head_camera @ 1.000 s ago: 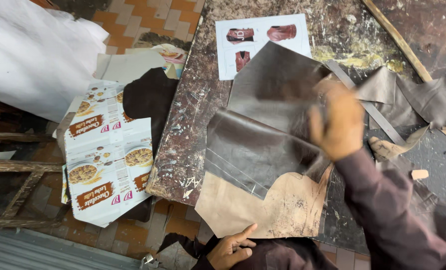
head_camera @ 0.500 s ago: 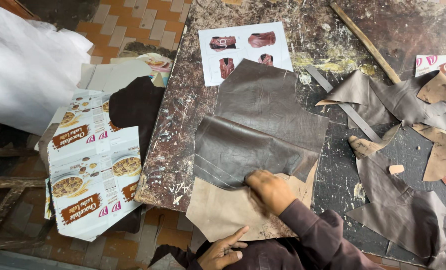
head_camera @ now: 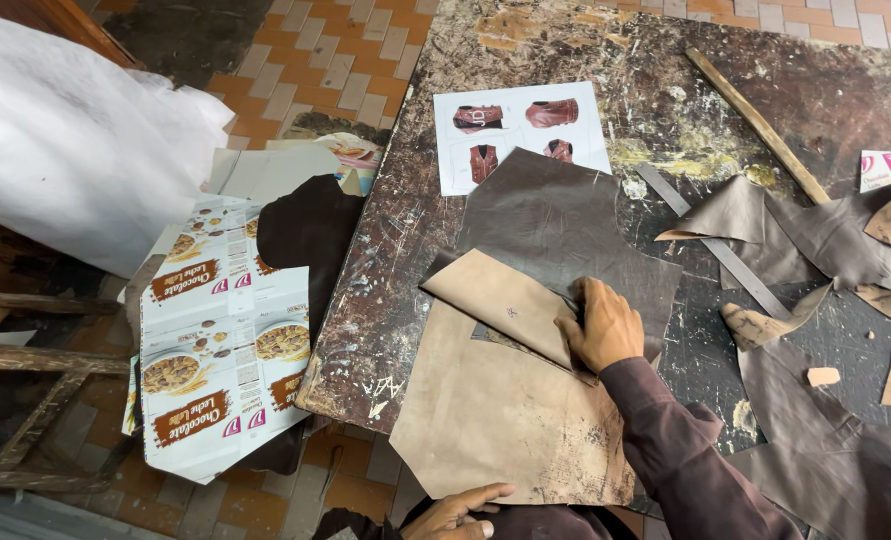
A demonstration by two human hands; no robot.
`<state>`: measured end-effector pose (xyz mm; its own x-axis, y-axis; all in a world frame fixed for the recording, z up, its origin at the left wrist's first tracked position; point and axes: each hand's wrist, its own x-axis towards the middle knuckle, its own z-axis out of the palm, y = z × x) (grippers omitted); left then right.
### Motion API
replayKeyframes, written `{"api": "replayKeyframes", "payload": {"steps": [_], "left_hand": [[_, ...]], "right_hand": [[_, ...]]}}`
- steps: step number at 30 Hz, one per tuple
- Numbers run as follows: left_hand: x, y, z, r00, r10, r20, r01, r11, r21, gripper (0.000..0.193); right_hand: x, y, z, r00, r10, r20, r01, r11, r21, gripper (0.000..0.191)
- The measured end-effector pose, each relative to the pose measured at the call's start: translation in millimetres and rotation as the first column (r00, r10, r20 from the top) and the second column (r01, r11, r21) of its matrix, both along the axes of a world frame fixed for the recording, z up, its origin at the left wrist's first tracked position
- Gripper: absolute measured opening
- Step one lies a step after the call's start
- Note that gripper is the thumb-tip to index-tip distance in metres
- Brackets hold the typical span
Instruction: The person cuts a piece of brown fabric using scissors, guided by a paper pattern. They then unfold the fabric, place a printed reference image on the table, and use a ruler and chalk to draw straight lines on the fabric.
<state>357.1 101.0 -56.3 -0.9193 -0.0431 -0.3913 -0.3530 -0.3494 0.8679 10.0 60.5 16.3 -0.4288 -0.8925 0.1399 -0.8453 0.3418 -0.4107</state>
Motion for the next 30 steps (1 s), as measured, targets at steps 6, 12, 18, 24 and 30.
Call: {"api": "replayKeyframes", "payload": {"steps": [6, 12, 18, 24, 30], "left_hand": [[0.7, -3.4, 1.4, 0.998, -0.001, 0.057, -0.002, 0.998, 0.056, 0.075], [13.7, -21.4, 11.0, 0.996, -0.076, -0.047, 0.074, 0.997, -0.031, 0.066], [27.9, -54.3, 33.8, 0.984, 0.103, 0.143, -0.082, 0.986, -0.146, 0.052], [8.8, -125.3, 57.9, 0.858, 0.483, 0.174, -0.290, 0.735, -0.613, 0.036], [-70.9, -179.7, 78.9, 0.800, 0.587, -0.121, -0.332, 0.266, -0.905, 0.036]], "right_hand": [[-23.0, 0.2, -1.4, 0.997, -0.052, 0.060, 0.045, 0.993, 0.110, 0.028], [-87.9, 42.0, 25.8, 0.987, -0.155, -0.040, 0.158, 0.986, 0.063, 0.028], [-185.5, 116.6, 46.0, 0.917, -0.363, -0.163, 0.387, 0.909, 0.156, 0.031], [-234.5, 157.3, 51.4, 0.760, -0.541, -0.360, 0.636, 0.732, 0.243, 0.026], [-190.1, 127.2, 52.0, 0.769, -0.345, -0.539, 0.374, 0.926, -0.059, 0.023]]}}
